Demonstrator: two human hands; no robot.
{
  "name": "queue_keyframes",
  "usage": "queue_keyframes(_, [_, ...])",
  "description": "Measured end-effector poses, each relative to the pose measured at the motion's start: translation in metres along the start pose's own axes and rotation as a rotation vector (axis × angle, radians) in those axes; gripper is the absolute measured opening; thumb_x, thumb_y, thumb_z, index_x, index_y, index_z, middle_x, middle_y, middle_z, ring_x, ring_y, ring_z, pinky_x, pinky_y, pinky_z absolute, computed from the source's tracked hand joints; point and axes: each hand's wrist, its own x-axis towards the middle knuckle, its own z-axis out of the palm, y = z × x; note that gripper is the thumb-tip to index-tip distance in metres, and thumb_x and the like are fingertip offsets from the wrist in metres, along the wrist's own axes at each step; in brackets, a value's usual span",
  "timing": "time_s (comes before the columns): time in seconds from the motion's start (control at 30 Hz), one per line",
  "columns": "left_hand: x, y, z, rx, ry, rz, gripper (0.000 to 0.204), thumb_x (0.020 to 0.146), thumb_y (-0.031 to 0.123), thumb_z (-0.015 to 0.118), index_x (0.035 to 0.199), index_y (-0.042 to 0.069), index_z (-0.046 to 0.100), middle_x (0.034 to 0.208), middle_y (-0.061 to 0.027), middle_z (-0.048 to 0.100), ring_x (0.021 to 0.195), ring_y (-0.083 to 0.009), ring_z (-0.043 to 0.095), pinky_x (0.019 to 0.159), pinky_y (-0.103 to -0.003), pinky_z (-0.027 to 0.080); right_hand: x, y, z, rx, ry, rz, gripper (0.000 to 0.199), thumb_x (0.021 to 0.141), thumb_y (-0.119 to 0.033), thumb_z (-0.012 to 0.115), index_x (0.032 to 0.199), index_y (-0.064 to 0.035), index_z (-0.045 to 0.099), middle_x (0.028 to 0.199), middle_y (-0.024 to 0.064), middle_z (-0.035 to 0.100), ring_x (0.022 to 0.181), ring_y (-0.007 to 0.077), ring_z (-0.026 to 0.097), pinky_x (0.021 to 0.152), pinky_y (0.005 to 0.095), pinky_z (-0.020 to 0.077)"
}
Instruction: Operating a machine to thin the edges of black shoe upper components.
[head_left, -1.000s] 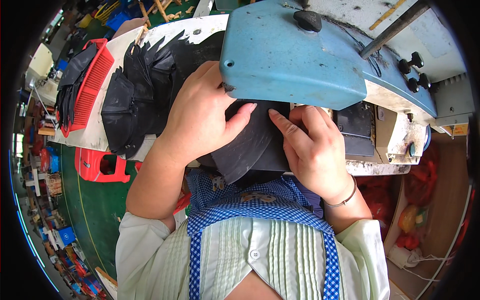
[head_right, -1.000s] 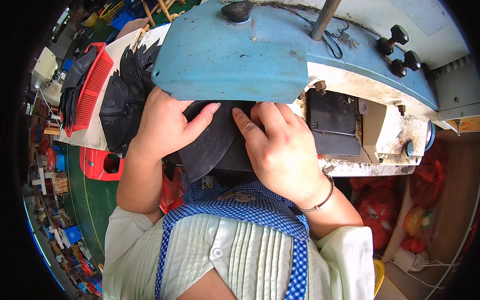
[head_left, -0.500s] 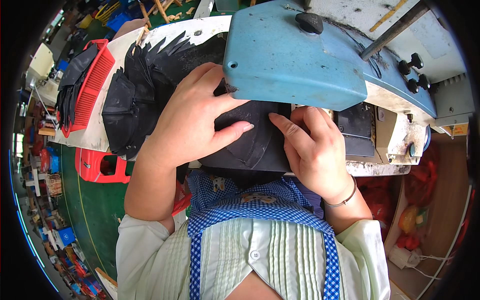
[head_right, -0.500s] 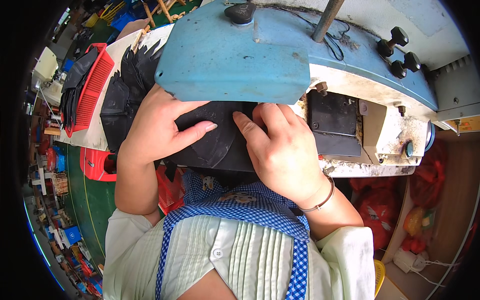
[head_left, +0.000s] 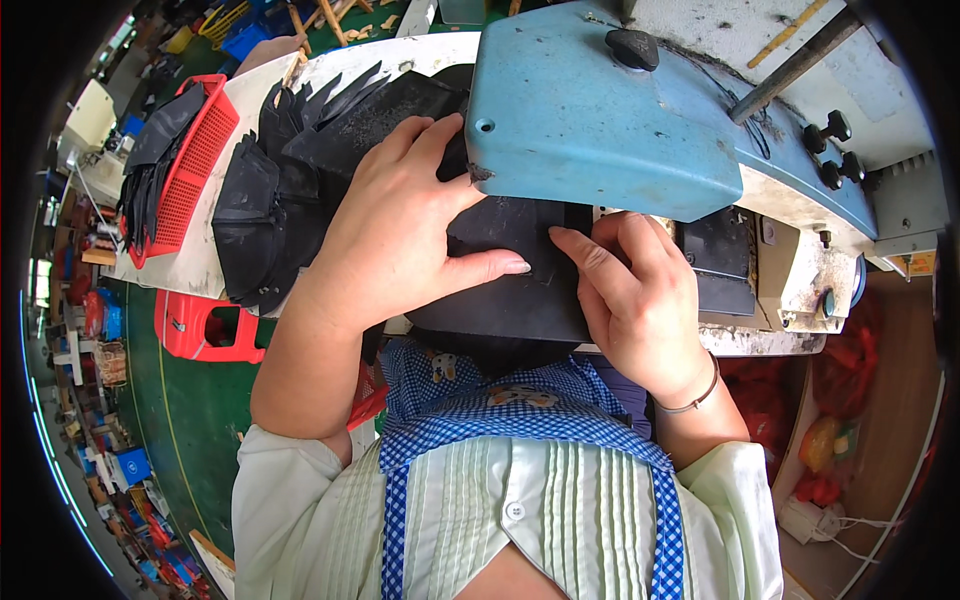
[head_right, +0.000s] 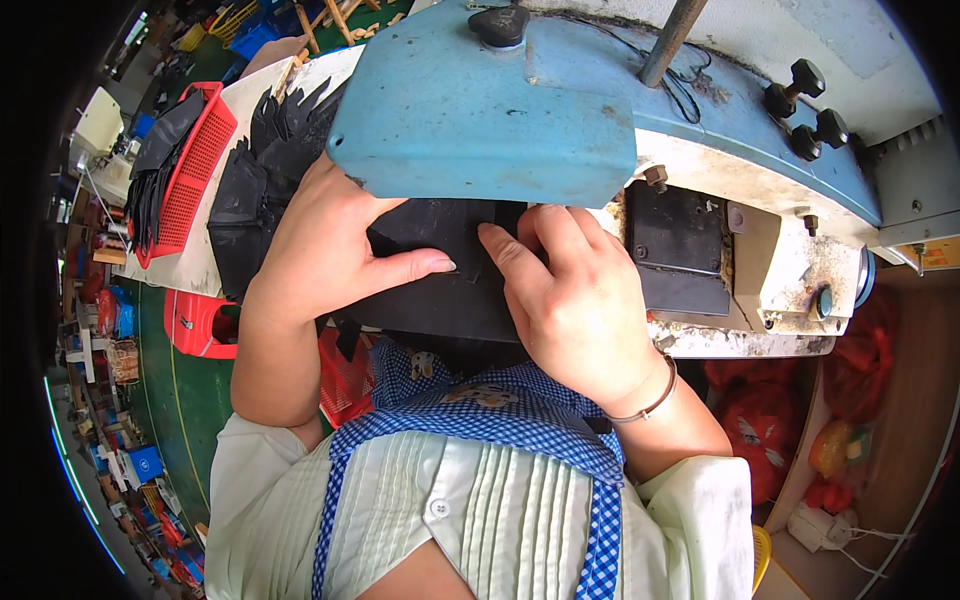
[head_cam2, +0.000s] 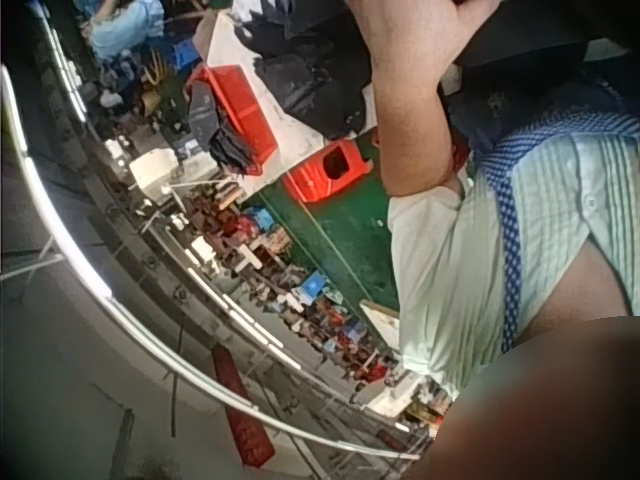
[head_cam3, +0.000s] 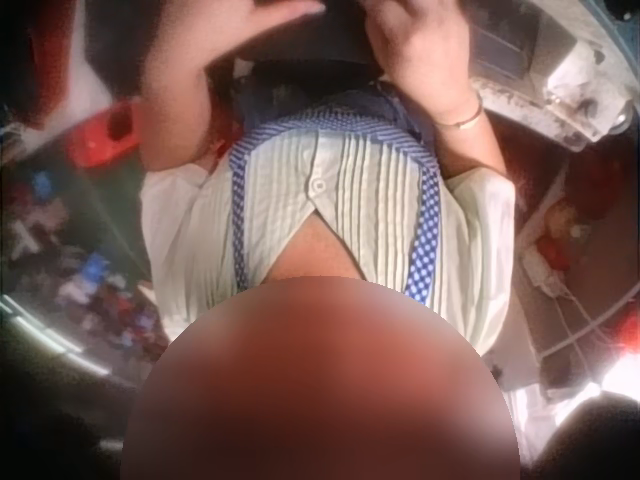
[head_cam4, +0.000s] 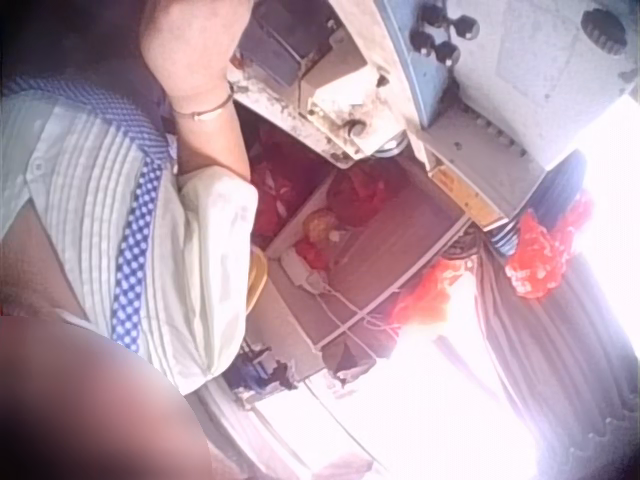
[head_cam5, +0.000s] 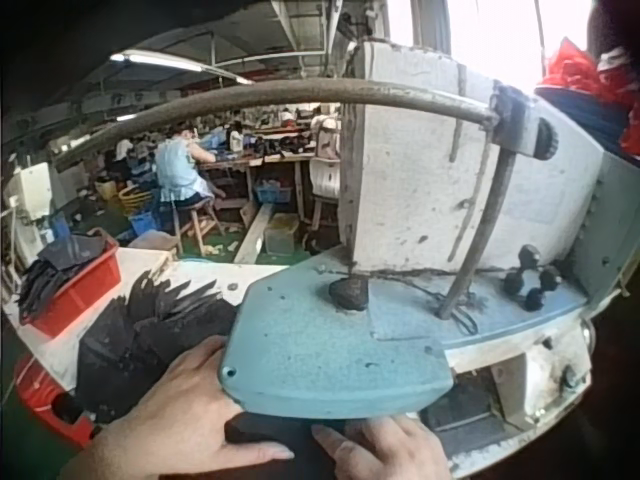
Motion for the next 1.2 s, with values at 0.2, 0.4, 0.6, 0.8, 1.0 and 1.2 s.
queue_keyframes(0.2, [0.006,-0.003,0.003,0.075,0.035,-0.046,0.068,0.072,0.056,0.085,0.113,0.003,0.074,0.128,-0.0288,0.061,0.117,-0.0429,0.059,0.100,-0.052,0.050,0.001,-0.001,-0.001,-0.001,-0.007,-0.001,0.039,0.073,-0.001,0.073,0.112,-0.0035,0.075,0.090,0.0093,0.056,0.081,0.0274,0.060,0.071,0.0387,0.0536])
queue_keyframes(0.4, [0.015,-0.006,0.010,0.075,0.127,-0.078,0.068,0.072,0.056,0.085,0.111,0.002,0.074,0.123,-0.0269,0.064,0.112,-0.0400,0.062,0.094,-0.051,0.053,0.000,0.000,-0.001,0.003,-0.006,0.004,0.038,0.073,-0.001,0.073,0.111,-0.0039,0.075,0.090,0.0094,0.056,0.081,0.0272,0.060,0.071,0.0386,0.0537])
queue_keyframes(0.6, [0.027,-0.012,0.016,0.099,0.149,-0.212,0.063,0.072,0.054,0.086,0.112,0.007,0.075,0.122,-0.0255,0.065,0.111,-0.0395,0.063,0.091,-0.053,0.054,0.000,0.002,0.000,0.034,0.013,-0.002,0.035,0.073,-0.001,0.073,0.107,-0.0017,0.073,0.092,0.0105,0.057,0.083,0.0292,0.061,0.071,0.0389,0.0540])
queue_keyframes(0.8, [0.030,-0.017,0.013,0.266,0.057,-0.324,0.068,0.076,0.052,0.083,0.127,0.010,0.070,0.128,-0.0265,0.062,0.116,-0.0402,0.060,0.092,-0.053,0.052,0.002,0.002,0.000,0.065,0.055,-0.008,0.026,0.076,0.002,0.075,0.102,-0.0013,0.072,0.089,0.0114,0.058,0.081,0.0308,0.062,0.072,0.0393,0.0542])
queue_keyframes(1.0, [-0.057,0.035,0.002,0.257,0.004,-0.307,0.098,0.071,0.064,0.080,0.149,0.011,0.054,0.153,-0.0288,0.042,0.136,-0.0512,0.042,0.106,-0.059,0.041,-0.004,0.004,0.001,0.229,0.087,0.084,0.023,0.078,0.004,0.075,0.100,-0.0021,0.073,0.089,0.0112,0.065,0.079,0.0300,0.067,0.069,0.0386,0.0552])
queue_keyframes(1.2, [-0.107,0.051,-0.015,-0.065,0.108,-0.211,0.045,0.082,0.029,0.081,0.122,0.009,0.074,0.144,-0.0201,0.054,0.121,-0.0392,0.052,0.101,-0.047,0.048,0.010,-0.016,-0.008,0.401,0.036,0.004,0.024,0.080,0.006,0.076,0.103,-0.0009,0.074,0.089,0.0121,0.067,0.078,0.0288,0.068,0.069,0.0354,0.0555])
